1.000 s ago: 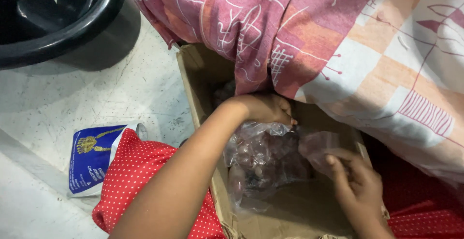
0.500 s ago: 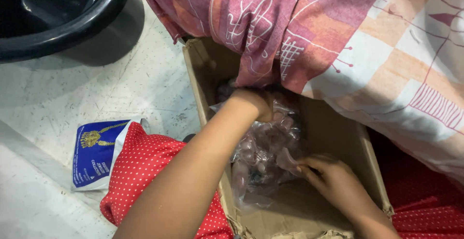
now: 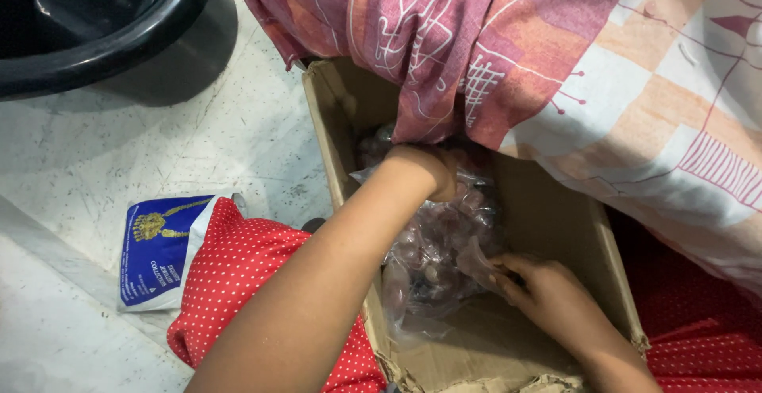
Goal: The recorder sorts small plastic bags containing colorful round objects from a box onto a cloth-covered work table.
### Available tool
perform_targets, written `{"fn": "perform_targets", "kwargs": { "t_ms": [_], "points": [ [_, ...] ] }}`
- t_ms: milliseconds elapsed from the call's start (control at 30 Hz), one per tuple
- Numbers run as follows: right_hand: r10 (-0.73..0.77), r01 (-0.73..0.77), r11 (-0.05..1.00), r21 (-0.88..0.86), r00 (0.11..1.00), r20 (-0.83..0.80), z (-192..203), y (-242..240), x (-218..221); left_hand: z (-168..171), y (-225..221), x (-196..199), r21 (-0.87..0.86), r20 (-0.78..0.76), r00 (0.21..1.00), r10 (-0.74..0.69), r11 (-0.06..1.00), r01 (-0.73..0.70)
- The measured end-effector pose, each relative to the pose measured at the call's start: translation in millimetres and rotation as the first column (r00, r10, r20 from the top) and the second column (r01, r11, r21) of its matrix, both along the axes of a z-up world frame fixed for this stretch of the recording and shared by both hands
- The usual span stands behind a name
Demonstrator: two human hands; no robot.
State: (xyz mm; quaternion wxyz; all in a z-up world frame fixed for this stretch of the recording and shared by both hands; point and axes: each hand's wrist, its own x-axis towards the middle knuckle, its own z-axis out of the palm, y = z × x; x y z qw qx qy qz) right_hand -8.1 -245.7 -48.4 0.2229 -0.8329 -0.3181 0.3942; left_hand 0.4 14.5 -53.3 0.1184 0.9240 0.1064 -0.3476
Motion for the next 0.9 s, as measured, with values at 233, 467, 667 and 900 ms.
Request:
{"fn": "perform_targets", "kwargs": {
  "t_ms": [233,467,667,900],
  "points": [
    [0.013,-0.009,0.987,0.158,1.000,-0.019,-12.5,-5.0,-0.5,-38.4,6.2,-1.3,0.002,0.105,0.994,0.027,1.000,-0.027],
    [0.021,-0.025,0.980,0.196,0.999,0.026,-25.0,-14.4,1.0,11.9,0.8,5.7,0.000,-0.117,0.993,0.013,1.000,-0.013],
    [-0.020,0.022,0.992,0.122,1.000,-0.019,-19.5,-20.4,16.9,-17.6,0.2,18.1,0.043,-0.059,0.997,-0.043,0.998,0.046],
    [-0.105,0.106,0.994,0.015,0.990,-0.093,1.6,-17.1,26.7,3.2,-5.9,32.9,-0.052,0.040,0.999,-0.012,0.999,0.014]
  ]
}}
